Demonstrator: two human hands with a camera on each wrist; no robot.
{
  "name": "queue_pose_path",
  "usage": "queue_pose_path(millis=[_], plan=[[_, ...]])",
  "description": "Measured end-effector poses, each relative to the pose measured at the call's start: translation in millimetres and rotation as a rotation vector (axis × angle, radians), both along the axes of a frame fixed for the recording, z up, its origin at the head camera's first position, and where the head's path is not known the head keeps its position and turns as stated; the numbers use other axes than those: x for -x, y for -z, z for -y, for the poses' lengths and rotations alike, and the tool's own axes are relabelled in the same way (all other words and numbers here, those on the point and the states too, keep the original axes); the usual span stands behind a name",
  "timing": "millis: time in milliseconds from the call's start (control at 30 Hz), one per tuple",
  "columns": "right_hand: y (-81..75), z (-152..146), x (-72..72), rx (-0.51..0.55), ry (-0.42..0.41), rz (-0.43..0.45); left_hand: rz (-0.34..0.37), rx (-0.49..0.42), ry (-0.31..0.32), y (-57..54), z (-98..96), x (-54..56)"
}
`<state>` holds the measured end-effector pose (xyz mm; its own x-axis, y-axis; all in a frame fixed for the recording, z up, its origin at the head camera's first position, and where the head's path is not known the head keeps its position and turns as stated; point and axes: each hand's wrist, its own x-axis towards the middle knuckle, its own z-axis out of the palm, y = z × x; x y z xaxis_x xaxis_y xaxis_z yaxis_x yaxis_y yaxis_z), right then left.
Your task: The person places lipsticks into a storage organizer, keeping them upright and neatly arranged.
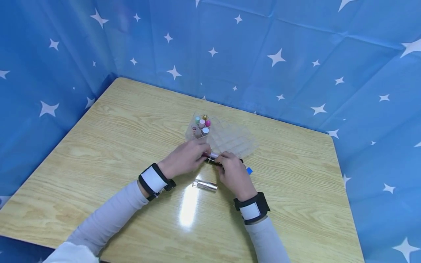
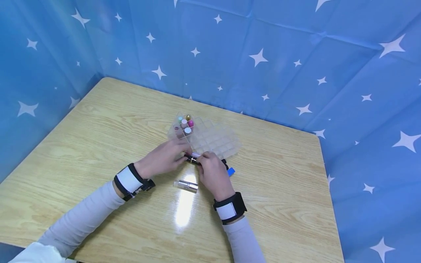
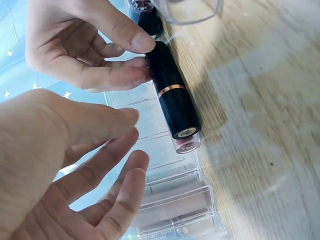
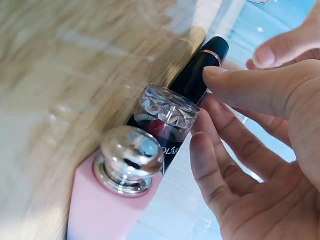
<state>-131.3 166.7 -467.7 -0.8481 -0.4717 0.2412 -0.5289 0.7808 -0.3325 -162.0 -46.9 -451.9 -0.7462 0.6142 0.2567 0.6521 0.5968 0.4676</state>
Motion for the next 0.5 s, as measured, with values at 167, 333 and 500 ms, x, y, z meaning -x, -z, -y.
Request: queue_pose_path(millis=[167,333,500], plan=[[0.9,-0.5,0.4,0.006,-0.015,0.049,0.012,0.044,0.015,1.9,-0.7,-0.2],[1.7,-2.5,0.8,0.028,-0.026,0.070,0.039,0.067,0.024,4.5,-1.8,-1.1],[-2.6,-5.2,-0.1,0.082,-0.031,0.087,0.046,0.077,0.021,6.3,-4.3,-2.0]])
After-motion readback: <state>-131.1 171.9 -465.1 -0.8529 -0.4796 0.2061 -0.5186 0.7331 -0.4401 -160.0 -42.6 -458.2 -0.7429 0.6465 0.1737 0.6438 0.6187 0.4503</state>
